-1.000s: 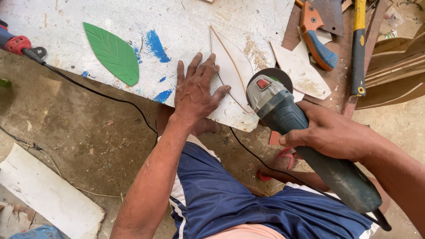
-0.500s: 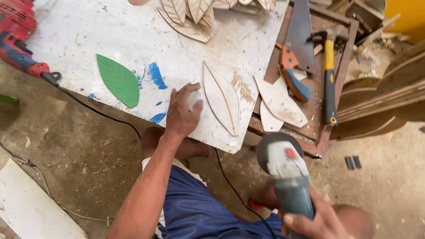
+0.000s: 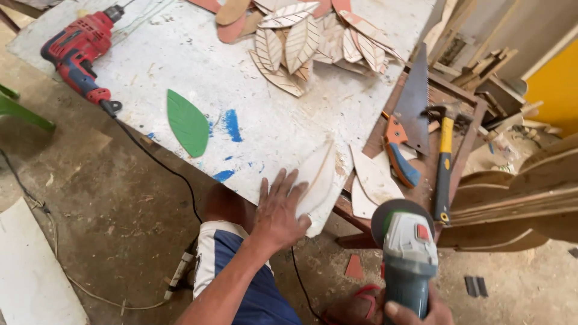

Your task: Shaping and sanding the edges of wooden leaf cutouts using an angle grinder

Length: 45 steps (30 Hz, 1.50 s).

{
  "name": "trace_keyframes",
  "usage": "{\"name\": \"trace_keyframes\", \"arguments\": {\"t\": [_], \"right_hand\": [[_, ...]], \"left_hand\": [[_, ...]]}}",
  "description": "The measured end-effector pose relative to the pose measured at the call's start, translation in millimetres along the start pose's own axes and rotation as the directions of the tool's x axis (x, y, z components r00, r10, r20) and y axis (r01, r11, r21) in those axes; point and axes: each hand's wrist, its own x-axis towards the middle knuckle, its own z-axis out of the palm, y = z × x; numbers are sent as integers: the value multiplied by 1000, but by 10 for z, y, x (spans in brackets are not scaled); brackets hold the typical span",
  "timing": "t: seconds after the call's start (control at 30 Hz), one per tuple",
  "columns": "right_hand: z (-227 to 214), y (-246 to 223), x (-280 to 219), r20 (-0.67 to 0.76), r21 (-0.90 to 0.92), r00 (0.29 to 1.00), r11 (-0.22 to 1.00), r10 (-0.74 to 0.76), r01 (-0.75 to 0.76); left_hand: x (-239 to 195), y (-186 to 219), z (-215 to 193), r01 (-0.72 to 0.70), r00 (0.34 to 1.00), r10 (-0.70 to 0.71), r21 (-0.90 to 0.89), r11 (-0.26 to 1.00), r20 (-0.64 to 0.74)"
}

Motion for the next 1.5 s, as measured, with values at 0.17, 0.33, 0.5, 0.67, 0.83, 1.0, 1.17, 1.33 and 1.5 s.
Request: {"name": "trace_keyframes", "arguments": {"t": [0.17,0.33,0.5,0.67,0.83,1.0,1.17,1.33,1.5], "right_hand": [[296,-1019,82,294,-16,951,994,-97,106],[689,-1694,175,366,-325,928,926,-64,192],[858,-1915,290,403,-374,915,907,-29,194],[857,-1953,316,414,-421,910,880,-31,221],[834,-1975,359,448,-426,894,882,14,200],[857,-1974,408,468,-444,883,869,18,217],[915,-2029,398,463,-453,885,870,43,194],[974,-2073,499,483,-484,875,836,8,259],[1085,-2202,505,474,-552,880,773,-18,313]], "left_hand": [[-38,-182,186,-79,973,65,-57,995,-223],[-24,-80,224,-14,978,11,-13,1000,-208],[-31,17,160,-25,952,29,16,1000,-305],[-49,-34,146,-122,891,136,61,991,-432],[-27,-44,145,-113,912,143,100,989,-384],[-23,-44,131,-117,909,156,124,985,-386],[-23,-53,148,-125,907,153,97,987,-393],[-3,-56,127,-121,901,159,118,986,-403],[-2,-56,75,-151,899,177,94,984,-401]]}}
